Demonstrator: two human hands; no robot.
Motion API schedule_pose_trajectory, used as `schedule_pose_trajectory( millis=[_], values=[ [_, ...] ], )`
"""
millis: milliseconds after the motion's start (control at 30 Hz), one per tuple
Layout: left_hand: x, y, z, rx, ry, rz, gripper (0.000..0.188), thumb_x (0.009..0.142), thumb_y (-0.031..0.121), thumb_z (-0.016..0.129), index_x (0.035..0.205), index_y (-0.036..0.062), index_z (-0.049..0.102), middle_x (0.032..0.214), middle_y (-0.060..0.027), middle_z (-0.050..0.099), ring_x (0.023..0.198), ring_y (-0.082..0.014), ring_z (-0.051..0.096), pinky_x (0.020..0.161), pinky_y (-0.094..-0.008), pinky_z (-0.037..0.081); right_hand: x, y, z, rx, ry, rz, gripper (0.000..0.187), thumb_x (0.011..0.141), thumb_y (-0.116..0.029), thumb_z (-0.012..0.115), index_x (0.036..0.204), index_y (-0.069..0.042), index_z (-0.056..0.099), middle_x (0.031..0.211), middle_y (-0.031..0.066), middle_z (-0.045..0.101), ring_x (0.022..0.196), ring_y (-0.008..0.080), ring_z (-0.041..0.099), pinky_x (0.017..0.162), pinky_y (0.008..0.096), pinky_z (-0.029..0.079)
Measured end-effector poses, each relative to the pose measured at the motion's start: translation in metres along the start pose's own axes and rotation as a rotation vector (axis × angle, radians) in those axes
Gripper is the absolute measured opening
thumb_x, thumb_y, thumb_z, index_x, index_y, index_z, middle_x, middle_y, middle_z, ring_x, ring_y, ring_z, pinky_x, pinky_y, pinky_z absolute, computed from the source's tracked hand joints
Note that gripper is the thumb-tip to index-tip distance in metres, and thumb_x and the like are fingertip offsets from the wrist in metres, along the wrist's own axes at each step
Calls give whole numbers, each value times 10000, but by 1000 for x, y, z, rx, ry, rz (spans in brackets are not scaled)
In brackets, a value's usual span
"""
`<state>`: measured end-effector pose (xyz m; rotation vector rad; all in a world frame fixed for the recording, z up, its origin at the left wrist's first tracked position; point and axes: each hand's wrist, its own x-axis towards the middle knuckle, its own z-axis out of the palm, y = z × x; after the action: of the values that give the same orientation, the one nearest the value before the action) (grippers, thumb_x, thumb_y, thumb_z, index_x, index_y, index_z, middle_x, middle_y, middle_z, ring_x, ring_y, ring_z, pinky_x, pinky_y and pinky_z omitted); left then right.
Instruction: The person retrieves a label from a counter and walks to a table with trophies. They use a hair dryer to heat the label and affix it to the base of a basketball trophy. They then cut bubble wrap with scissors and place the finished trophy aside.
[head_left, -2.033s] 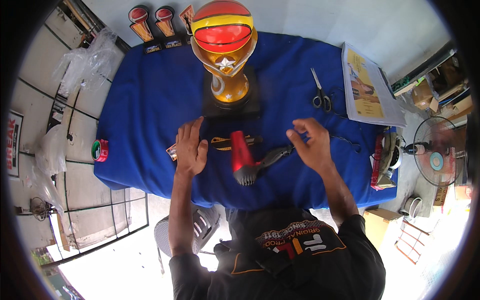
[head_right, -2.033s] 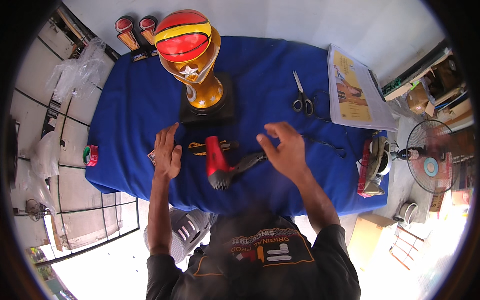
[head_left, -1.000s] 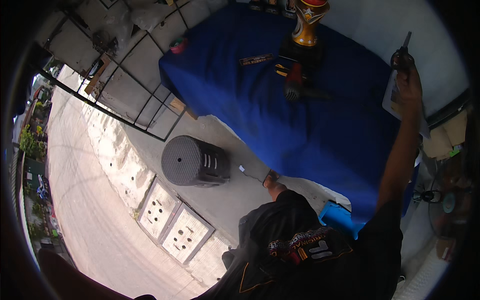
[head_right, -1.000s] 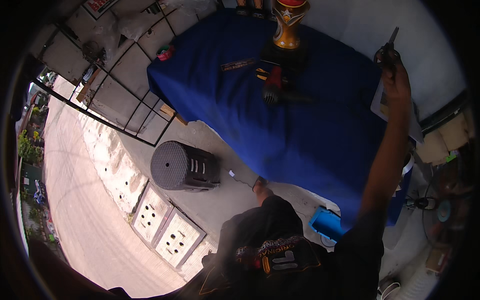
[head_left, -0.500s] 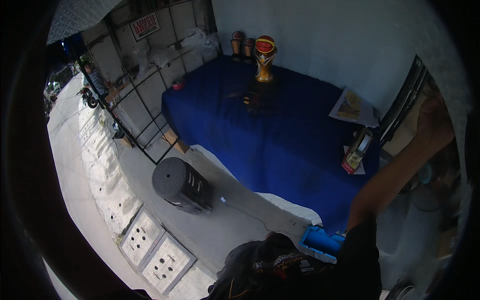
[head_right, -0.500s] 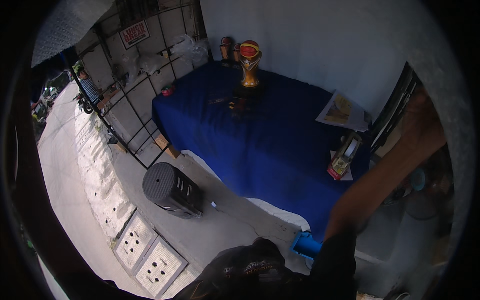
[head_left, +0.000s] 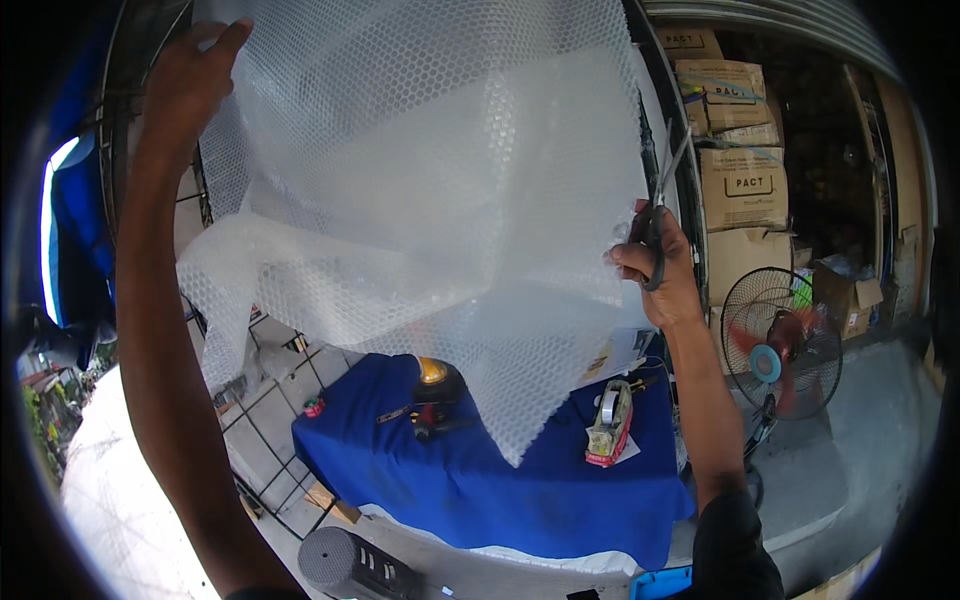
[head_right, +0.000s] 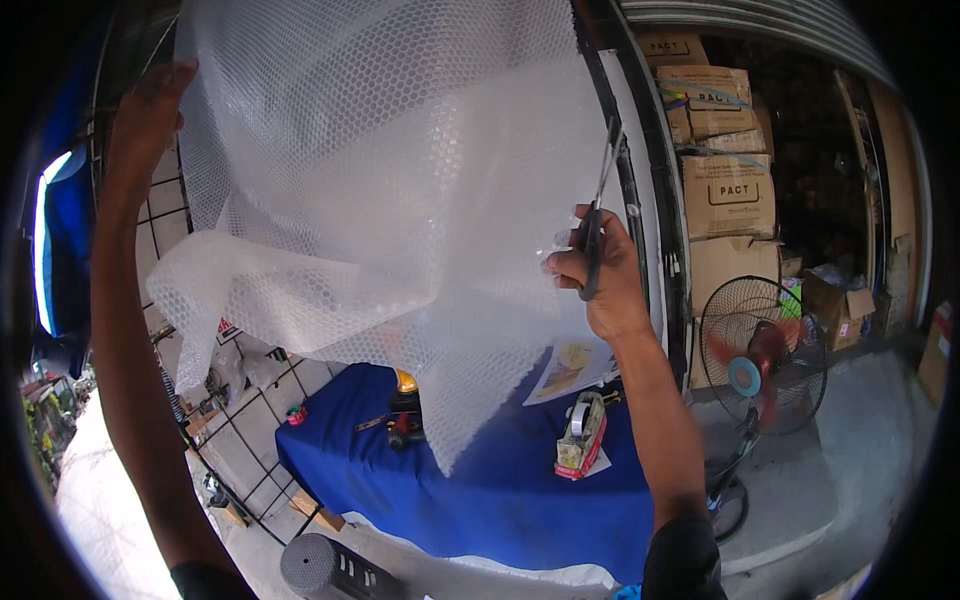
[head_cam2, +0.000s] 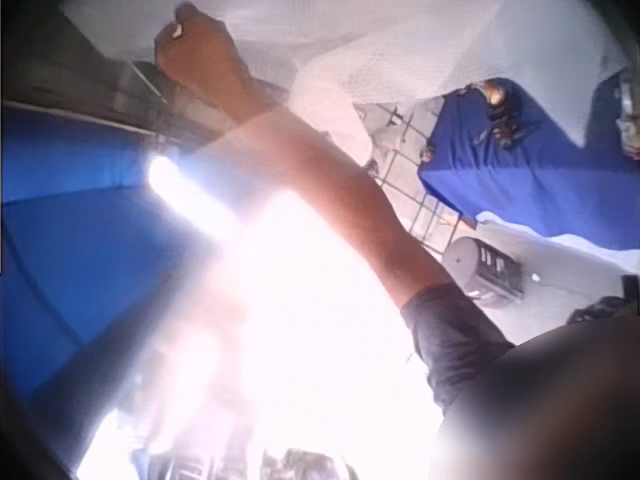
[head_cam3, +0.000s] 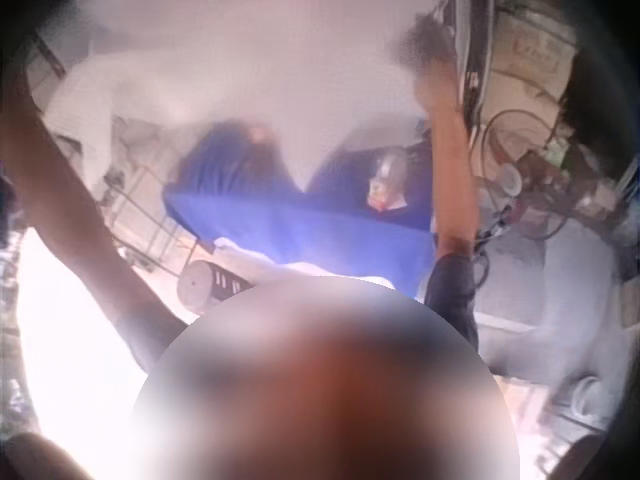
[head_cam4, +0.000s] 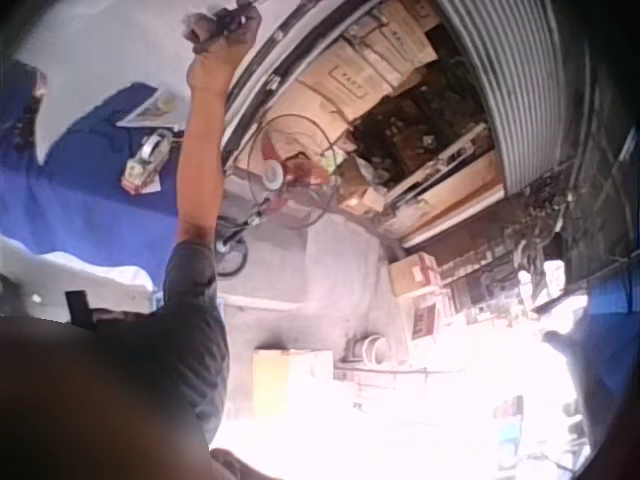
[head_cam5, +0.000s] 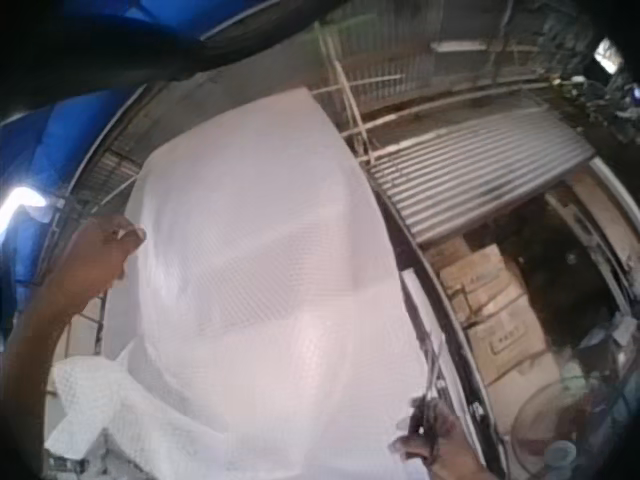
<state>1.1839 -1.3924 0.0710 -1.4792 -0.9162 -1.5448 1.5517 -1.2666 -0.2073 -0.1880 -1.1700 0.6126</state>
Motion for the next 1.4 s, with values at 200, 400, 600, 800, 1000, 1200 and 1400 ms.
schedule_pose_trajectory(
  millis=[200, 400, 600, 800, 1000, 1200, 1400],
  values=[
    [-32, 166, 113, 101, -31, 290, 751, 866, 603, 654, 1258, -37, 640, 1238, -301, 646, 1164, -389, 636, 1015, -459, 500, -15, 6, 19, -24, -130, 193, 611, 724, 37, 752, 1270, -57, 496, 980, 35, 532, 741, 146, 688, 524, 236, 529],
    [-9, 230, 177, -85, -210, -30, 563, 888, 485, 666, 1147, -15, 683, 1141, -242, 699, 1067, -412, 673, 933, -474, 546, -34, -35, 4, -82, -337, 301, 591, 771, -113, 865, 1242, -35, 518, 857, 7, 570, 681, 90, 649, 475, 208, 497],
    [0, 223, 205, -162, -56, 31, 386, 900, 379, 652, 1059, 31, 708, 1100, -237, 703, 1062, -398, 676, 912, -494, 547, 67, -156, -45, -707, -289, -107, 570, 776, -320, 896, 1120, 35, 612, 776, 37, 647, 646, 88, 571, 572, 237, 404],
    [-5, 228, 202, -160, -79, 145, 335, 893, 352, 634, 1009, 53, 729, 1037, -227, 714, 993, -399, 692, 880, -503, 555, 176, -296, -13, -1432, -197, -272, 626, 618, -533, 900, 956, -38, 721, 667, 41, 625, 491, 110, 582, 412, 195, 394],
    [-12, 237, 205, -230, -85, 146, 325, 904, 320, 604, 1010, 39, 728, 1032, -243, 709, 968, -401, 699, 869, -496, 561, 218, -341, 74, -1662, -196, 285, 446, 700, -434, 897, 881, -67, 720, 593, 65, 570, 491, 152, 512, 461, 295, 418],
    [-12, 246, 209, -254, -86, 190, 360, 939, 343, 591, 1018, 17, 723, 1027, -236, 709, 967, -391, 701, 861, -497, 560, 223, -326, 121, -1900, -118, 159, 433, 649, -459, 922, 779, -112, 698, 587, 6, 551, 511, 156, 492, 534, 325, 420],
    [-19, 245, 215, -225, -34, 181, 354, 947, 346, 598, 1013, 22, 726, 1012, -219, 712, 956, -377, 705, 846, -484, 566, 228, -321, 129, -2031, -250, 322, 446, 731, -485, 865, 630, -144, 597, 591, -3, 562, 524, 142, 475, 544, 315, 404]
  ],
)
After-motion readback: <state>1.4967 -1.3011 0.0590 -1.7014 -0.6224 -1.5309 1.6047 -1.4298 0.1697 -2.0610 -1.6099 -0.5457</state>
